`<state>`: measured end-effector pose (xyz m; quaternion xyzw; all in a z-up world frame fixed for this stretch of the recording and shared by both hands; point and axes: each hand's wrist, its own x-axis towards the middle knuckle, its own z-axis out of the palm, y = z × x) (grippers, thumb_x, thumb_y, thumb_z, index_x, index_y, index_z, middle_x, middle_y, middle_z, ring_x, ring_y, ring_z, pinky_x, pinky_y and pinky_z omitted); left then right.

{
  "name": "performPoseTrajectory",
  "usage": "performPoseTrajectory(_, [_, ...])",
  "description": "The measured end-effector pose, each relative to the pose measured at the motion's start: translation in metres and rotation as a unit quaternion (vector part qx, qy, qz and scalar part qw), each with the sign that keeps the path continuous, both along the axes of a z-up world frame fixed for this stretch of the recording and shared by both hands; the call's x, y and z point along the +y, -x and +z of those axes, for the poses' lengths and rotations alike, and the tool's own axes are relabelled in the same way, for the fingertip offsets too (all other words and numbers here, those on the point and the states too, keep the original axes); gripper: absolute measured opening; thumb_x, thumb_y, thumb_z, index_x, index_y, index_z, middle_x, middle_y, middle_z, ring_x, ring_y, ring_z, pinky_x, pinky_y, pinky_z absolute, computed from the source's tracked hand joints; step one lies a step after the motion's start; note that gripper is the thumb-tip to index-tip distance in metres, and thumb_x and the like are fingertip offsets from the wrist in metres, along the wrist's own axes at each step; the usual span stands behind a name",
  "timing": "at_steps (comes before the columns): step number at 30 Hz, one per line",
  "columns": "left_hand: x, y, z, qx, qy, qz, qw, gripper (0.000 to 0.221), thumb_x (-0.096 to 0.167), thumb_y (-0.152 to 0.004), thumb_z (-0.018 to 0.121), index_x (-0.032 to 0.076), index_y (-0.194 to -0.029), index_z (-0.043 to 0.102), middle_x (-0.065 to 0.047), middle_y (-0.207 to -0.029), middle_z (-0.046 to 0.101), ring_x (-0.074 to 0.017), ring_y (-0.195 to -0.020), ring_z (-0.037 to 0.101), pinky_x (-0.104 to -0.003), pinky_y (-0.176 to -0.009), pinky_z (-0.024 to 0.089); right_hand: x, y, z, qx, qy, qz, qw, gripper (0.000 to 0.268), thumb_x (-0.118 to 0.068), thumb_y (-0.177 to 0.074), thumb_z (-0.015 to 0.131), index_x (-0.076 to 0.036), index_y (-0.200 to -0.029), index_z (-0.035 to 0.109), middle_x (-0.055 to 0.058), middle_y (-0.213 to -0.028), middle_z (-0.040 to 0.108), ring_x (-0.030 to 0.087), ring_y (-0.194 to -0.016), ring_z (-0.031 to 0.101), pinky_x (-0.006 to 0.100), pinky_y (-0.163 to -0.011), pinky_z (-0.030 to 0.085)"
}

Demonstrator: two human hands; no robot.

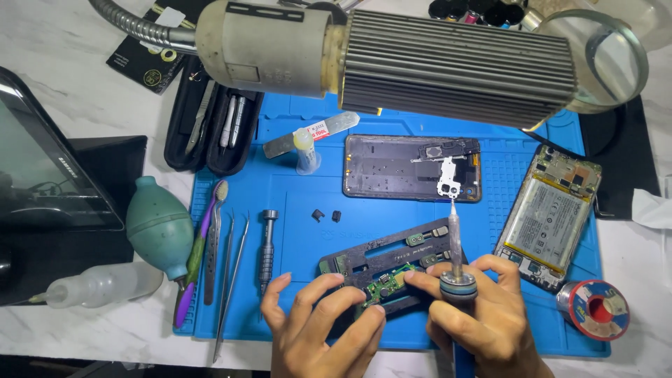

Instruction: Soldering electronic components onto a mobile phone motherboard using a soldering iron and magnifying glass.

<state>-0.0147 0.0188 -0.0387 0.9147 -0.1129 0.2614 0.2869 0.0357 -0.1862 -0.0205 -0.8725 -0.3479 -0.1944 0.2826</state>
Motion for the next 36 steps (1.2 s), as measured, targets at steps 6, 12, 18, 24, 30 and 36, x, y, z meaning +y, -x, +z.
performPoseTrajectory(6, [-0.002, -0.004, 0.001, -0.04, -0.045, -0.004, 0.998, 0.012, 0.026, -0.087, 0.082, 0.031, -0.095, 0.075, 0.007, -0.099, 0.074, -0.0208, -0.1, 0.071, -0.063, -0.099, 0.036, -0.004, -0.001, -0.005, -0.012, -0.007, 0.005, 1.0, 0.019, -0.021, -0.098, 0.053, -0.016, -0.08, 0.055, 0.004, -0.108, 0.079, 0.022, -0.089, 0.077, 0.043, -0.088, 0.037])
performPoseTrajectory(12, [0.001, -0.007, 0.005, -0.049, -0.072, -0.025, 0.996, 0.01, 0.029, -0.098, 0.067, 0.028, -0.102, 0.076, 0.004, -0.101, 0.075, -0.0219, -0.101, 0.072, -0.06, -0.099, 0.036, -0.005, -0.003, -0.005, -0.012, -0.005, 0.019, 1.0, 0.018, -0.017, -0.098, 0.053, -0.015, -0.08, 0.055, 0.006, -0.111, 0.078, 0.022, -0.09, 0.076, 0.042, -0.087, 0.037])
performPoseTrajectory(18, [0.004, -0.011, 0.004, -0.038, -0.079, -0.043, 0.995, 0.007, 0.025, -0.095, 0.075, 0.027, -0.101, 0.074, 0.005, -0.099, 0.075, -0.0231, -0.099, 0.072, -0.06, -0.098, 0.035, -0.006, -0.003, -0.008, -0.016, 0.003, 0.024, 1.0, 0.015, -0.017, -0.097, 0.054, -0.015, -0.082, 0.056, 0.005, -0.111, 0.078, 0.022, -0.09, 0.076, 0.044, -0.089, 0.036])
performPoseTrajectory(24, [0.006, -0.014, 0.004, -0.023, -0.077, -0.054, 0.995, 0.005, 0.025, -0.094, 0.075, 0.028, -0.098, 0.074, 0.006, -0.098, 0.075, -0.023, -0.099, 0.071, -0.062, -0.095, 0.035, -0.004, -0.004, -0.008, -0.017, -0.012, 0.02, 1.0, 0.023, -0.019, -0.099, 0.049, -0.013, -0.078, 0.055, 0.007, -0.106, 0.079, 0.021, -0.084, 0.076, 0.043, -0.087, 0.038])
performPoseTrajectory(30, [0.008, -0.017, 0.005, -0.022, -0.075, -0.055, 0.995, 0.005, 0.023, -0.095, 0.073, 0.028, -0.095, 0.074, 0.007, -0.097, 0.074, -0.0232, -0.097, 0.07, -0.062, -0.094, 0.034, -0.003, -0.004, -0.006, -0.02, -0.006, 0.02, 1.0, 0.022, -0.021, -0.099, 0.049, -0.014, -0.079, 0.056, 0.007, -0.107, 0.079, 0.022, -0.085, 0.076, 0.043, -0.088, 0.038])
performPoseTrajectory(36, [0.012, -0.019, 0.006, -0.038, -0.088, -0.081, 0.992, 0.007, 0.021, -0.097, 0.07, 0.026, -0.097, 0.074, 0.006, -0.098, 0.074, -0.0241, -0.098, 0.069, -0.062, -0.092, 0.036, -0.004, -0.003, -0.007, -0.029, -0.002, 0.023, 0.999, 0.019, -0.019, -0.098, 0.051, -0.015, -0.081, 0.056, 0.006, -0.11, 0.078, 0.022, -0.089, 0.076, 0.043, -0.087, 0.037])
